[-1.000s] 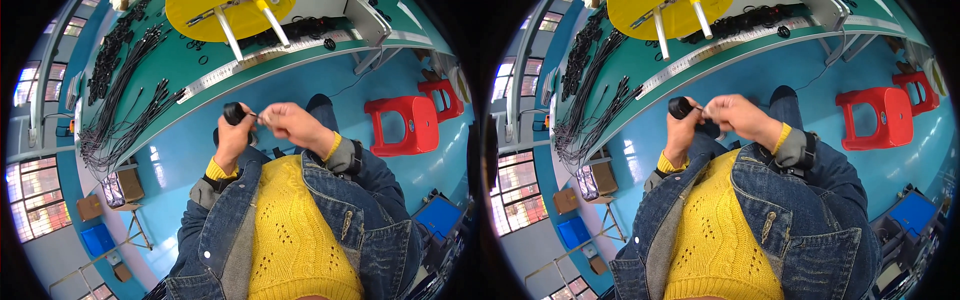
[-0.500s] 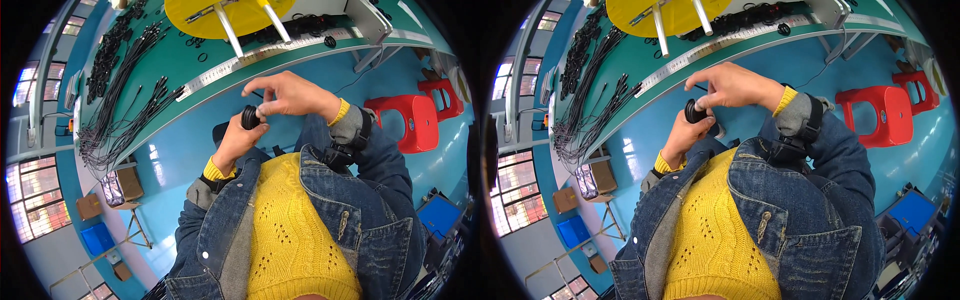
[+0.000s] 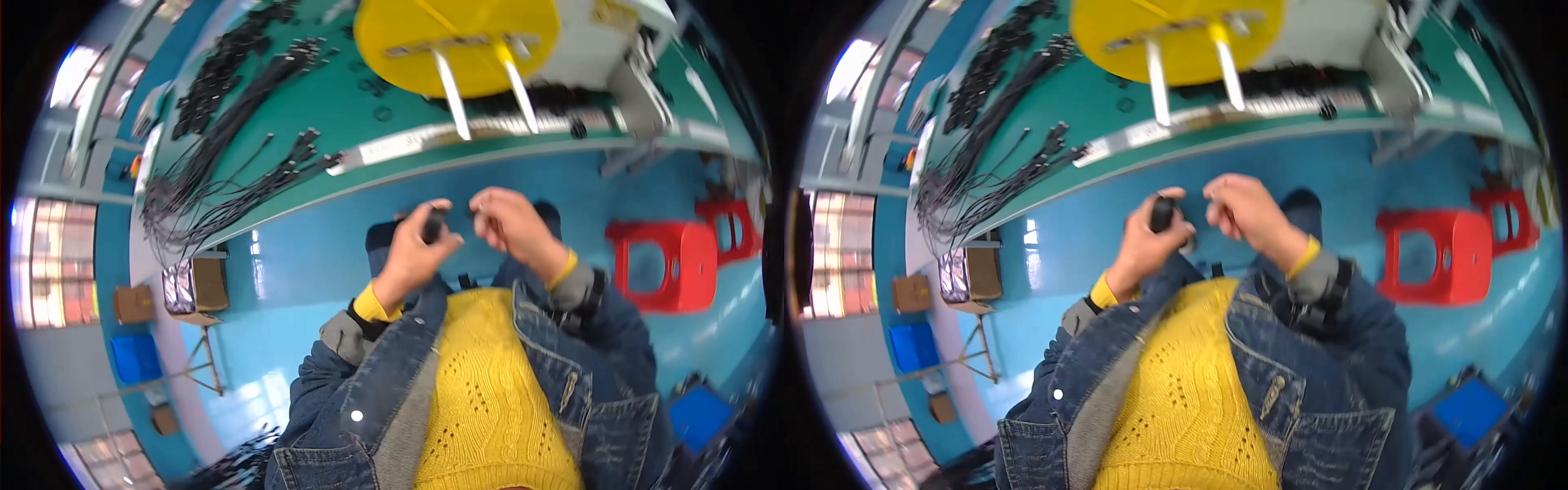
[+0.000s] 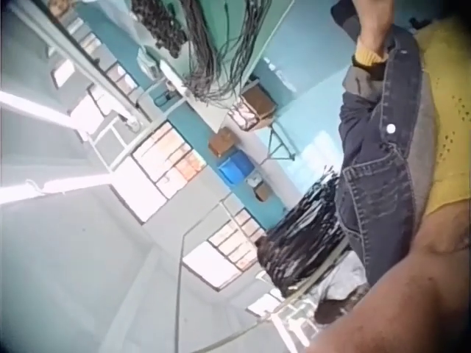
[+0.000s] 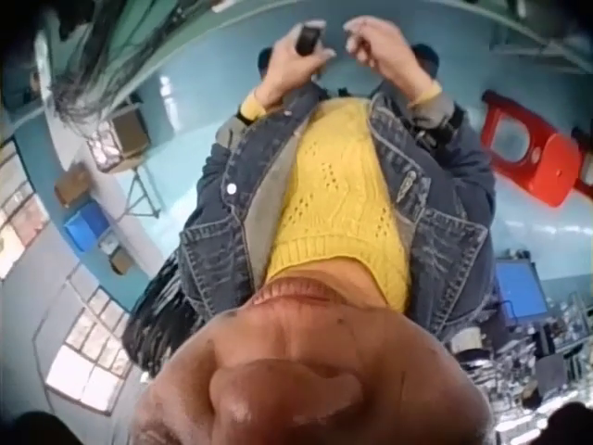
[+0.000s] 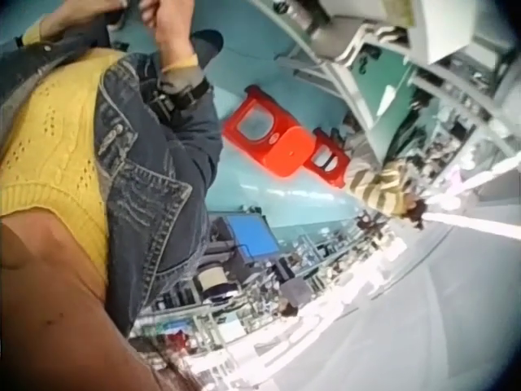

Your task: The person winds a cable around the spindles of a machine, removes the coiled cable, and secures it with a rubber band by hand. This process is repeated for several more cables.

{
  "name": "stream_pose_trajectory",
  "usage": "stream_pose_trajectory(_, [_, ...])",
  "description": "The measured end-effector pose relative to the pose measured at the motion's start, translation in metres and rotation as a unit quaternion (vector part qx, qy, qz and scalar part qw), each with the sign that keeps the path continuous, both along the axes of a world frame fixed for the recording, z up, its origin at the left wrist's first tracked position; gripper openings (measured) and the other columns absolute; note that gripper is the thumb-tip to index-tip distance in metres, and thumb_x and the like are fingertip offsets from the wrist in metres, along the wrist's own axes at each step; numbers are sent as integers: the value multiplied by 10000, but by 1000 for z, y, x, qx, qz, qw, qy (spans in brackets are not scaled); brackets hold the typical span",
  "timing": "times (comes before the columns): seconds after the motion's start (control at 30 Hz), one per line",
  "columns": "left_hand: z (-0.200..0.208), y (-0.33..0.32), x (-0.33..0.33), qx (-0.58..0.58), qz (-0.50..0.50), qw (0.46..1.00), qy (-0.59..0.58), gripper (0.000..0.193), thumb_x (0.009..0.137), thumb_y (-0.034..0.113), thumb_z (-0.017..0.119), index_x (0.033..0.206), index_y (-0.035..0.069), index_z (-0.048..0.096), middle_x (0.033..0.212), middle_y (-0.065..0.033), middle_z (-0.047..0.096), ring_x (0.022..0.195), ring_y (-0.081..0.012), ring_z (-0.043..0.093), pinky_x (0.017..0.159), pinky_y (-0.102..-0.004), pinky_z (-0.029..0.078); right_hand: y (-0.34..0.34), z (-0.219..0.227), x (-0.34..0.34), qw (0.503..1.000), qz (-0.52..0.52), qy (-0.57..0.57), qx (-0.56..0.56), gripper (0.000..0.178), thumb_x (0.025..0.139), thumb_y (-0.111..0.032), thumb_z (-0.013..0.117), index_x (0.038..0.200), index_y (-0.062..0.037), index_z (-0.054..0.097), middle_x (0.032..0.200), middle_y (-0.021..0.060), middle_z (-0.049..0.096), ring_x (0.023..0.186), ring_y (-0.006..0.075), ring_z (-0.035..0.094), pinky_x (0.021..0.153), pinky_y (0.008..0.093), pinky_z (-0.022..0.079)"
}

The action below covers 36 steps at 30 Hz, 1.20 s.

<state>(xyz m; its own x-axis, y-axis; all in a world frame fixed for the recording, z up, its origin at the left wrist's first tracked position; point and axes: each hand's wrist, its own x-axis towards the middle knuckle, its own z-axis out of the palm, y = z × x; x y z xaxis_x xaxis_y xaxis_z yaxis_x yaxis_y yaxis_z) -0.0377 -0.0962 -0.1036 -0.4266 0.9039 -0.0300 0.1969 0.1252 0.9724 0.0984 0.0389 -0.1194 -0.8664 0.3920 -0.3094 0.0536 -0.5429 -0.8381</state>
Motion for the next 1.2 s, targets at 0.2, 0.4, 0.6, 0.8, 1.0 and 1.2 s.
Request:
stream_pose_trajectory(0.2, [16, -51, -11, 104, -78, 989, 64, 321, 707, 76, 677, 998, 10, 559, 739, -41, 563, 672, -144, 539, 613, -290, 454, -87, 76, -41, 766, -25, 11, 642, 218, 818, -224, 544, 852, -10, 528, 529, 97, 526, 447, 212, 543, 403, 310, 395])
stream_pose_trajectory(0.4, [-33, -101, -35, -41, -62, 983, 168, 288, 744, 195, 644, 956, 22, 555, 696, -87, 591, 649, -252, 598, 558, -341, 465, -141, 39, -80, 678, 42, -102, 726, 351, 758, -328, 612, 867, -3, 538, 561, 155, 546, 525, 353, 550, 466, 408, 434])
stream_pose_trajectory(0.6, [-24, -122, -75, -179, -164, 901, -360, 246, 825, 287, 570, 932, 66, 559, 605, 16, 467, 518, -74, 443, 384, -204, 294, -116, -28, -122, 650, 68, 97, 751, 350, 839, -327, 537, 692, -10, 558, 525, 174, 524, 462, 285, 523, 442, 356, 420])
stream_pose_trajectory(0.8, [-50, -100, -117, 45, -158, 752, -638, 624, 836, 636, 378, 1105, 88, 509, 696, 18, 413, 513, -50, 315, 376, -155, 209, -96, -8, -135, 943, 2, -21, 333, 211, 868, -182, 524, 874, 13, 605, 706, 51, 531, 603, 103, 514, 530, 253, 412])
stream_pose_trajectory(1.0, [-39, -83, -105, 83, -99, 722, -680, 556, 862, 583, 373, 1157, 129, 499, 794, -50, 467, 615, -120, 389, 404, -168, 259, -97, 5, -129, 711, -118, 129, 681, 140, 804, -3, 547, 921, -28, 620, 874, 76, 540, 688, 113, 547, 582, 245, 442])
stream_pose_trajectory(1.2, [-54, -83, -104, 96, -115, 702, -697, 371, 853, 335, 456, 1154, 124, 503, 905, -97, 516, 652, -196, 416, 420, -197, 301, -98, -9, -114, 855, -88, 84, 504, 179, 755, 24, 551, 909, -34, 621, 882, 93, 540, 727, 191, 561, 624, 286, 458])
